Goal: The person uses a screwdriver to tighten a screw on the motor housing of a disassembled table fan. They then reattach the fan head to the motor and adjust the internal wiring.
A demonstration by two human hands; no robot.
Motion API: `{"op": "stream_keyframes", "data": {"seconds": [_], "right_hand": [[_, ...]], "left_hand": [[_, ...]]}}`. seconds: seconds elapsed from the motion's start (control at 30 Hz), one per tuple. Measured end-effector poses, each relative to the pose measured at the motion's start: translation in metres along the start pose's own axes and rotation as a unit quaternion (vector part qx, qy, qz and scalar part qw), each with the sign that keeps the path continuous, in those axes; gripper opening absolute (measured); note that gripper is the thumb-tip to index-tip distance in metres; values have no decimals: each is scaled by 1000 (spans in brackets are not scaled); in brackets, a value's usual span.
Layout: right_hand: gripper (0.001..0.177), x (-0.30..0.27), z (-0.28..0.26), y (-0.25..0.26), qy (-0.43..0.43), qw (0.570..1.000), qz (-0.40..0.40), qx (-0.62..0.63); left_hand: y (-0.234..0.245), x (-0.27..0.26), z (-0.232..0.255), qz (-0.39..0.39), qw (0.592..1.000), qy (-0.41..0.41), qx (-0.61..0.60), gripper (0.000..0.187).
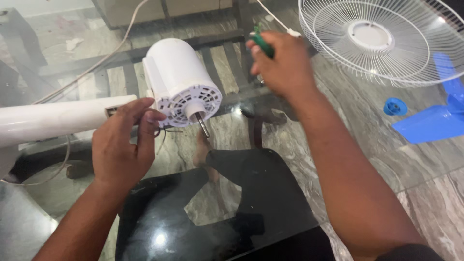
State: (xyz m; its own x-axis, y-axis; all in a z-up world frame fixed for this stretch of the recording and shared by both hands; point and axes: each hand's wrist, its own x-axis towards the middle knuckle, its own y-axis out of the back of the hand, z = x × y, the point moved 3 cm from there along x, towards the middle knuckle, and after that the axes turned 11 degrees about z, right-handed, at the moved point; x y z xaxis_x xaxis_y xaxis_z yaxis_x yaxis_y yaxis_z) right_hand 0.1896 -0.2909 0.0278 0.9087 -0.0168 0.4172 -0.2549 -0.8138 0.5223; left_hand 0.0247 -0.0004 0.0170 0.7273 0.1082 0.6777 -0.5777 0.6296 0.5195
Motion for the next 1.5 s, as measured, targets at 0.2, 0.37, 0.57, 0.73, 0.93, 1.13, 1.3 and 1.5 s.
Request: {"op": "stream_keyframes", "data": {"seconds": [0.2,0.37,0.57,0.73,0.93,1.13,1.3,1.5], "right_hand": [[32,-41,-53,-22,204,978,-4,-41],[35,-45,-53,-34,158,984,-75,-44],[50,-37,-35,-43,115,971,-211,-8],[53,-42,-30,-49,129,962,-240,16],[49,-44,-47,-44,100,977,-185,-31],[55,-42,-69,-23,33,992,-123,-4],[57,-48,-77,-17,-63,991,-56,108],[48,-50,-74,-22,-69,987,-17,144]], "left_hand": [[8,3,22,101,979,-177,-5,38],[2,7,25,89,968,-224,64,51],[-11,26,5,1,938,-211,276,75],[-19,40,-12,-83,949,-142,268,70],[-22,57,-12,-75,954,-143,254,63],[-7,81,3,-140,967,-27,209,75],[2,105,8,-236,957,104,136,87],[-4,113,5,-276,941,138,138,90]]}}
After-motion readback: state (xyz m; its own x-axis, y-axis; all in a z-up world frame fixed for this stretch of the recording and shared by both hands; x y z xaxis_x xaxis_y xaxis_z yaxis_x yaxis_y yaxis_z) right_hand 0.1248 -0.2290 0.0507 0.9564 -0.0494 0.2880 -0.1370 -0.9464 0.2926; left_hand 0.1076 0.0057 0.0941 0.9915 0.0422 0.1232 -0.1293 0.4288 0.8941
